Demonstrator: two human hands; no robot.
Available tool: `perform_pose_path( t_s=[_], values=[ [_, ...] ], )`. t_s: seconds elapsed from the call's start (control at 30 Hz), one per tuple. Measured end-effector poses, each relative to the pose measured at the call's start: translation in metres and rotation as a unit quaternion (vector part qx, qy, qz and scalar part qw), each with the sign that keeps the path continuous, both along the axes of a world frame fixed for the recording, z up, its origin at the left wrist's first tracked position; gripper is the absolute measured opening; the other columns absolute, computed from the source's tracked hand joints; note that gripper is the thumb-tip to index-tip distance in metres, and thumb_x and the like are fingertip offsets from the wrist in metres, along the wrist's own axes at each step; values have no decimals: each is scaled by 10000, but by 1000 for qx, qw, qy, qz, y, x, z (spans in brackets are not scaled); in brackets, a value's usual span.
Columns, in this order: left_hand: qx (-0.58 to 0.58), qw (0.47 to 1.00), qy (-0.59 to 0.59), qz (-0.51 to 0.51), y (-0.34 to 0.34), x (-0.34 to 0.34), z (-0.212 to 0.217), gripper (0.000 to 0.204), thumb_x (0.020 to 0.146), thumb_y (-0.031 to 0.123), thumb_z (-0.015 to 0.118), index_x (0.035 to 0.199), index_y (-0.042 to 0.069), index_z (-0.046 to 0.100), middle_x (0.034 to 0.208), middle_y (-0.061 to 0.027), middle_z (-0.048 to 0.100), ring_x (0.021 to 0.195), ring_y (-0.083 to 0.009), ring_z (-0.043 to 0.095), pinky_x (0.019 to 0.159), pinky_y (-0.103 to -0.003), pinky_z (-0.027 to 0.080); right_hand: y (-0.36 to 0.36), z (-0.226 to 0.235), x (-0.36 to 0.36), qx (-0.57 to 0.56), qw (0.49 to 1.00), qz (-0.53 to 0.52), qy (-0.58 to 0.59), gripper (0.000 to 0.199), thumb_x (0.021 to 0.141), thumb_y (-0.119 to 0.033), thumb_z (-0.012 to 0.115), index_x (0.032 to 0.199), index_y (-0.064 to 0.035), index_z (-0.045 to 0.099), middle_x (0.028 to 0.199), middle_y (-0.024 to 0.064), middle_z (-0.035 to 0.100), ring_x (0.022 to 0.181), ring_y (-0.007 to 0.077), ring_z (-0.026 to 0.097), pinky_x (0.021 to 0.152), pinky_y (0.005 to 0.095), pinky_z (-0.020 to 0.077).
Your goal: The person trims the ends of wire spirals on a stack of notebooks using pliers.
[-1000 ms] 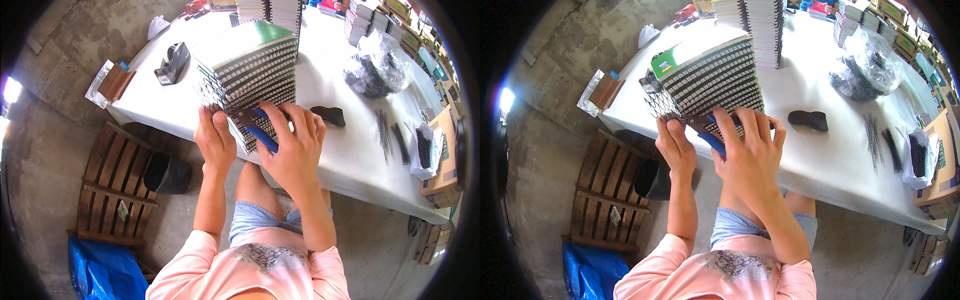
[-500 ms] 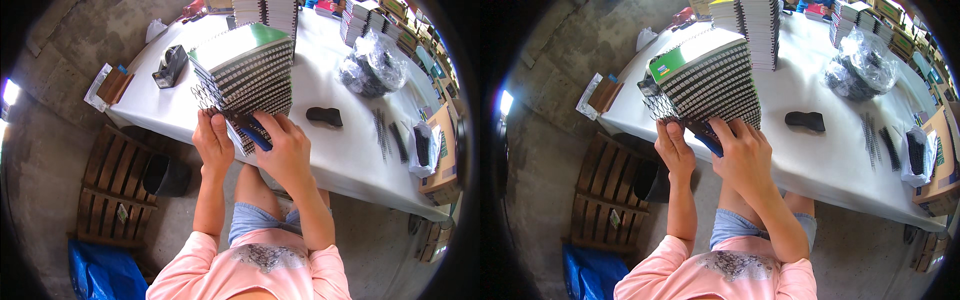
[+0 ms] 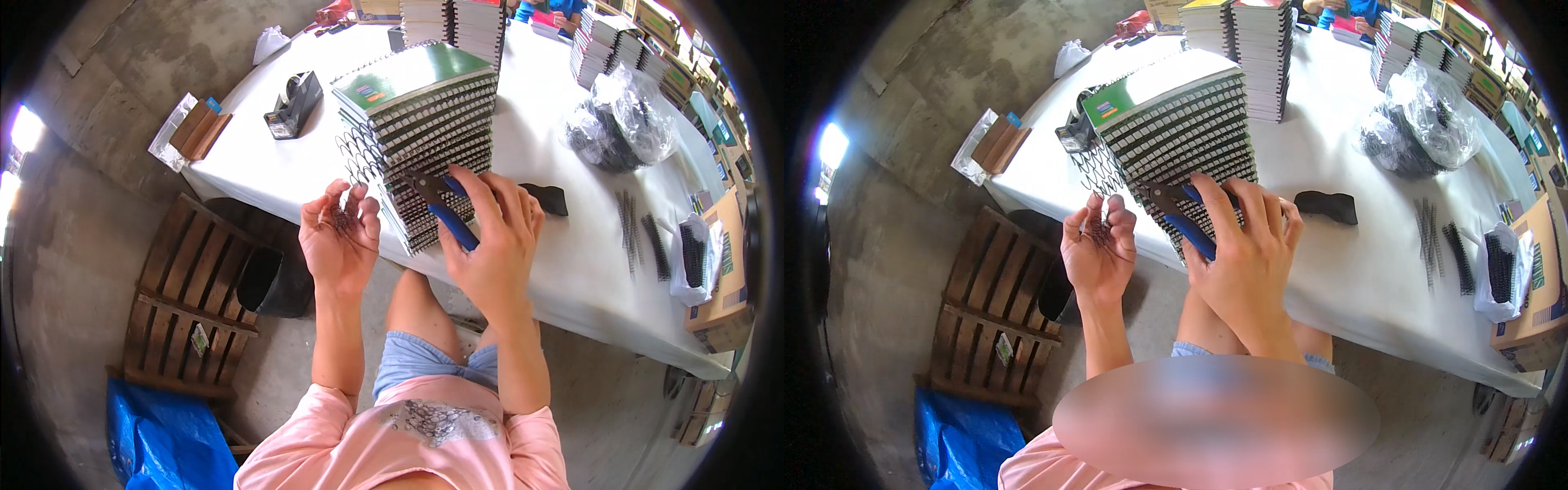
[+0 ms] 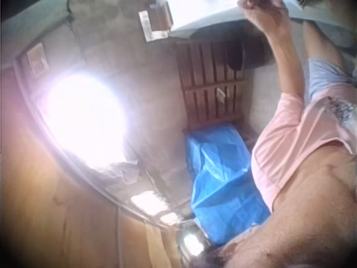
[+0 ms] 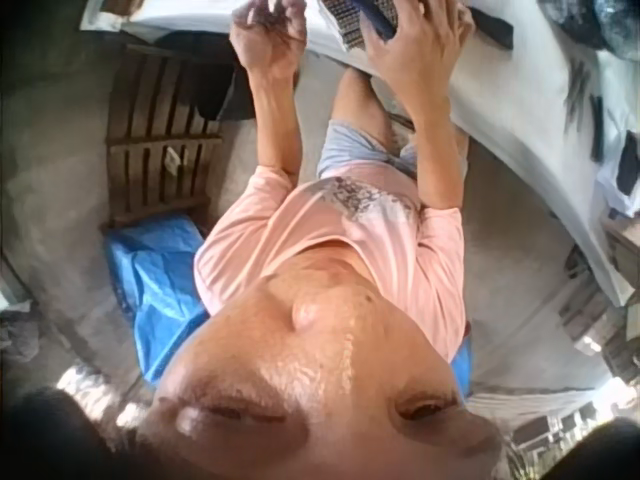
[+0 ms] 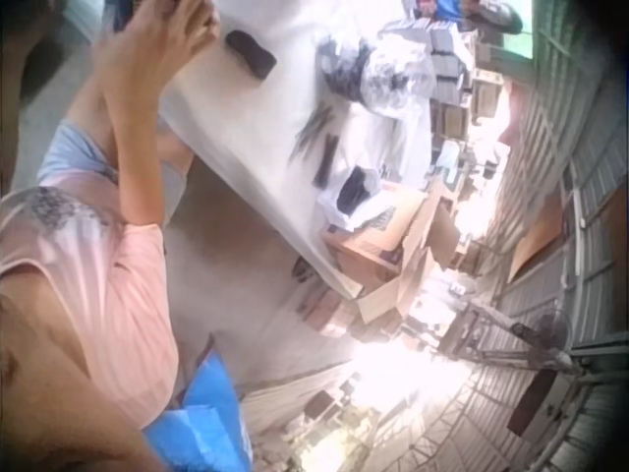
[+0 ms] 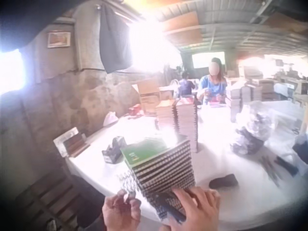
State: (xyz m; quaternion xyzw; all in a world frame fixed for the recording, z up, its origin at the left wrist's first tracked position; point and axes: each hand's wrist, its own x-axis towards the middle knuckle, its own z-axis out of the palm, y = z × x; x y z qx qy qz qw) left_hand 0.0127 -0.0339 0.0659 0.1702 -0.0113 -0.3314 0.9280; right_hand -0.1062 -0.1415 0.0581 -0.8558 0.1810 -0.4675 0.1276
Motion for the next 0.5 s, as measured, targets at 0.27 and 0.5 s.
perform_pose_path(
  t_s=[0.27, 0.5],
  values=[
    [243, 836, -448, 205, 0, 8, -11, 243, 861, 223, 638, 963, 17, 561, 735, 11, 513, 599, -26, 441, 469, -158, 317, 5, 4, 11, -21, 1000, 3, 21, 610, 581, -167, 763, 1158, -167, 566, 1015, 34, 513, 979, 230, 509, 864, 428, 321],
    [376, 624, -578, 368, -20, 4, -7, 285, 951, 296, 509, 878, 23, 476, 622, 22, 478, 528, -25, 373, 465, -184, 295, 4, 0, 16, -10, 1000, 16, 13, 514, 574, -121, 734, 1065, -158, 585, 885, 11, 533, 814, 201, 555, 698, 366, 397]
  ],
)
